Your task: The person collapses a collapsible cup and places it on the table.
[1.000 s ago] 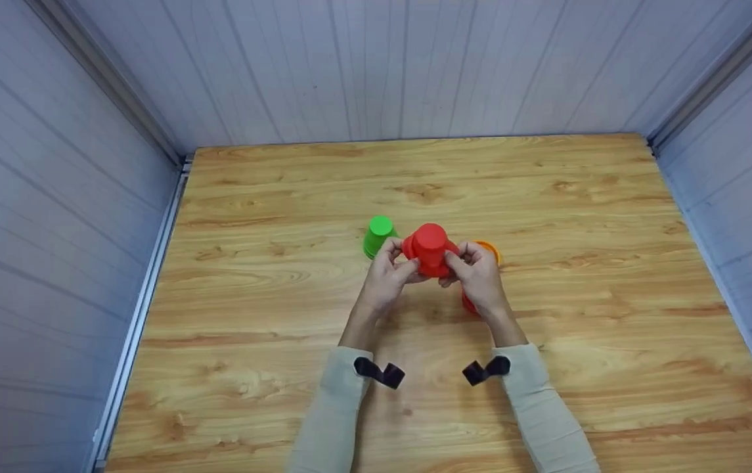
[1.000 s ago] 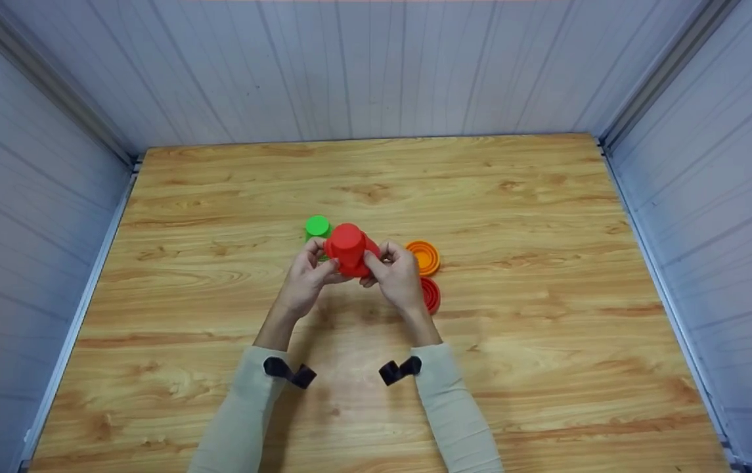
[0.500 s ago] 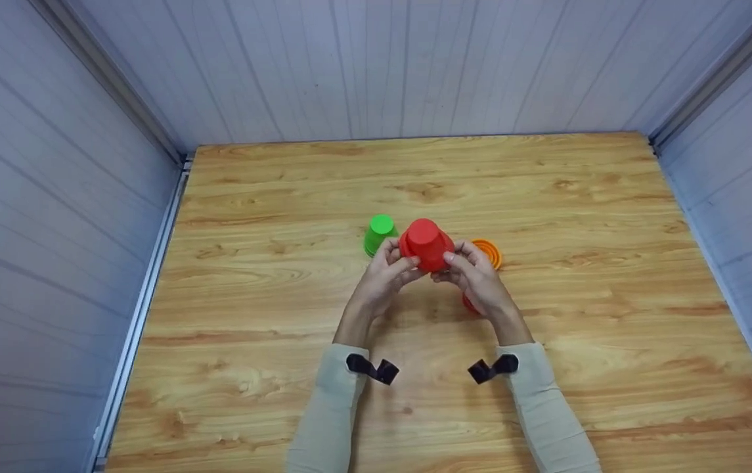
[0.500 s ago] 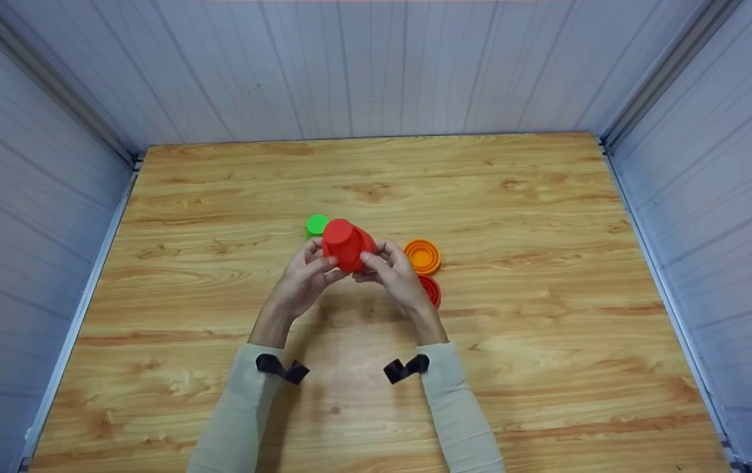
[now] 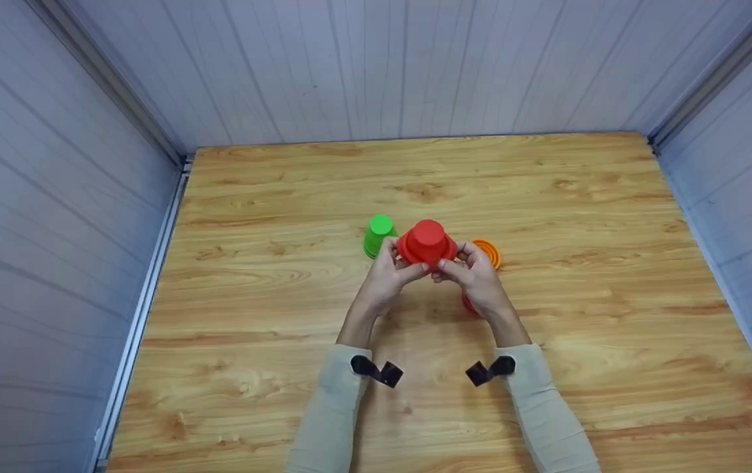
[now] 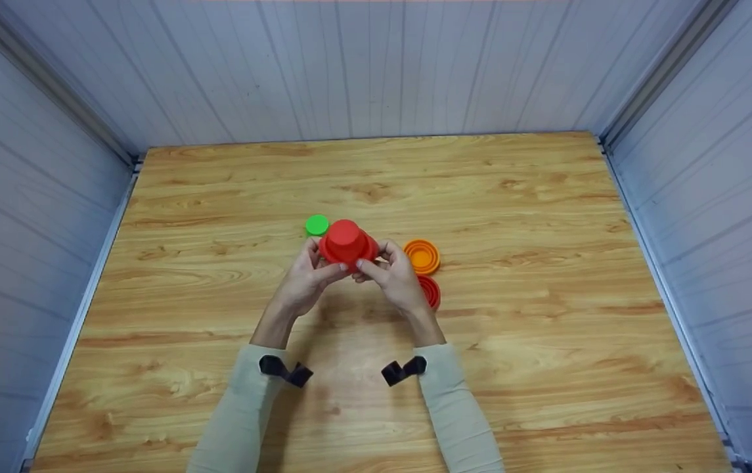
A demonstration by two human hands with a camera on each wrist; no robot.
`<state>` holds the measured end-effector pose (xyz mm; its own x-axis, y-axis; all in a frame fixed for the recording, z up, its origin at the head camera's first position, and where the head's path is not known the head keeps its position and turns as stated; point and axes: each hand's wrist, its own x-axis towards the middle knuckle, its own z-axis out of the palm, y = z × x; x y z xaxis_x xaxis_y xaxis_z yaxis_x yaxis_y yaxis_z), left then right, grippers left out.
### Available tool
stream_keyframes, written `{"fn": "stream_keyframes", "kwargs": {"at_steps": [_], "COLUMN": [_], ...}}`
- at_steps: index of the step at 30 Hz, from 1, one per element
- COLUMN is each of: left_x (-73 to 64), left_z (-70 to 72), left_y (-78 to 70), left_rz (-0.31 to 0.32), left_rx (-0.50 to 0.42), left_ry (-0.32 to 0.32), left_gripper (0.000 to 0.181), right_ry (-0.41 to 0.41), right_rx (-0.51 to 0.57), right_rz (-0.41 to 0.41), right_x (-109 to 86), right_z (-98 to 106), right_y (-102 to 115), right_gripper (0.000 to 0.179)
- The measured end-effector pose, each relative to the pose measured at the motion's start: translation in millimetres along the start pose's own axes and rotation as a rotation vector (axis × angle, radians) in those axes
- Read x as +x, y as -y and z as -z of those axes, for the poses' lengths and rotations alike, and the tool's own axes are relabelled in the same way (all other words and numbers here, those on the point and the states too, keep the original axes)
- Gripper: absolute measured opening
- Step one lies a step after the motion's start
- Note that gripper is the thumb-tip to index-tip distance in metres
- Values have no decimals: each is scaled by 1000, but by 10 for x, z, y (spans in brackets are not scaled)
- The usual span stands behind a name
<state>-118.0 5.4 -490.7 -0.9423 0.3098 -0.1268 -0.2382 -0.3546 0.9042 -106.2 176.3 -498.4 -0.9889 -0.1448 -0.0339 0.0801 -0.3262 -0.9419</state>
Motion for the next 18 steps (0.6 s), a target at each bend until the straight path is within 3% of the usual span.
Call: {"fn": "stream_keyframes", "kwargs": {"at_steps": [4, 8, 13, 18], "left_x": [8, 21, 19, -2], "left_z": [-57, -91, -78, -19], "left_y": [22, 45, 42, 31], "left_rz": [-34, -75, -63, -48], "left_rx": [15, 30, -5, -147], "left_ry": [-40, -81, -81, -24], "left_gripper": [40, 38, 39, 40], "right_ry": [-89, -122, -79, 12], "right_rx": [-22, -45, -24, 14], "right_rz": [68, 118, 77, 19], "right_x": [22, 42, 33, 0], "right_z": [-77, -125, -107, -72], "right_y": [-41, -64, -49, -19], "right_gripper": [17, 18, 18, 25]}}
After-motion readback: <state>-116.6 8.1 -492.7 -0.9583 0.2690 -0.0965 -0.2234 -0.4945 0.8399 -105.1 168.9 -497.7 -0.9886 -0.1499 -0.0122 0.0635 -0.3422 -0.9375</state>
